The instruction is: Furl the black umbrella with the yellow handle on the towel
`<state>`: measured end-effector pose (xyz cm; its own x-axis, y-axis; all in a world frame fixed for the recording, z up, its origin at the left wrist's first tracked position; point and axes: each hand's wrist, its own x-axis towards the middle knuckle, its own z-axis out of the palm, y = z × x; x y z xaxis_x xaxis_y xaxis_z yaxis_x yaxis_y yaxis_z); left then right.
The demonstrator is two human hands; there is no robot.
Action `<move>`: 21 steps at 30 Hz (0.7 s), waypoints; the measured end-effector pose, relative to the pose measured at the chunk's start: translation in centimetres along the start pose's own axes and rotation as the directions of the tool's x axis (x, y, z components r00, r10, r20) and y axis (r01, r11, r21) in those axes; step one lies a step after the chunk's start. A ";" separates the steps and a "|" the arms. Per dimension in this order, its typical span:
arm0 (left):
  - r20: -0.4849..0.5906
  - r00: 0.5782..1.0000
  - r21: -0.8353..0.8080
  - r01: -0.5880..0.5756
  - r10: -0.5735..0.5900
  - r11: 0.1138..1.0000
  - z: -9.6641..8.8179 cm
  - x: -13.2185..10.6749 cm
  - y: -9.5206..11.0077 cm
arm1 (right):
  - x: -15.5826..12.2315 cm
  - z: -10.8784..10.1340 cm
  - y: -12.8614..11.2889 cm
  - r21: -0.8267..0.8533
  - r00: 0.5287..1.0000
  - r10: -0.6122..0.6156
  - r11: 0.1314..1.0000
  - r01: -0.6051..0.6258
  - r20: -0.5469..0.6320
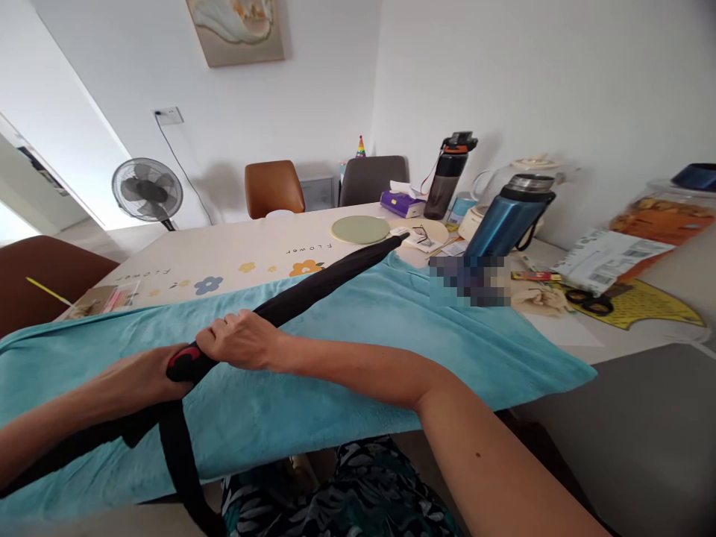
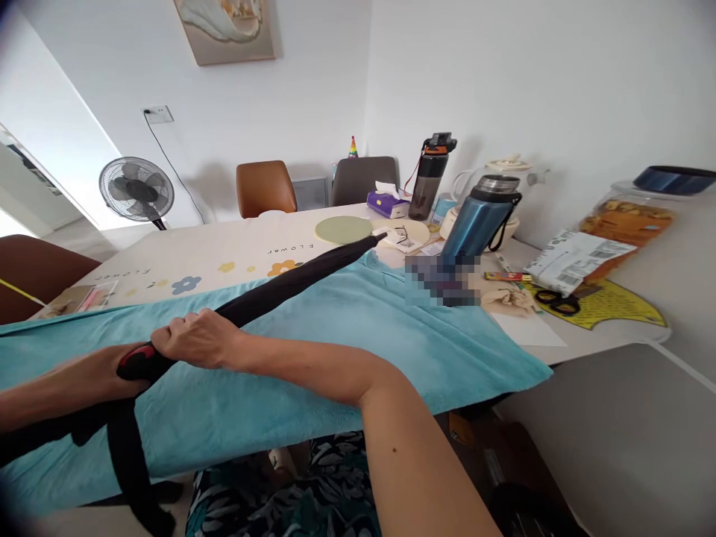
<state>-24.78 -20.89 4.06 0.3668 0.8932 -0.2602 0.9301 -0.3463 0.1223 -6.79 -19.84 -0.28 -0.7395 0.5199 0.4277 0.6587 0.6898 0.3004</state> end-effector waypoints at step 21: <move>-0.041 0.996 0.307 0.088 -0.079 0.948 -4.3 -0.8 -0.6 | 3.3 -2.4 2.6 0.238 0.961 0.010 0.968 -0.079 0.277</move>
<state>-25.68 -20.11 8.35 0.2906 0.9290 -0.2292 0.9196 -0.3373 -0.2012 -7.18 -17.59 3.97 -0.7421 0.6463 0.1778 0.6631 0.7466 0.0540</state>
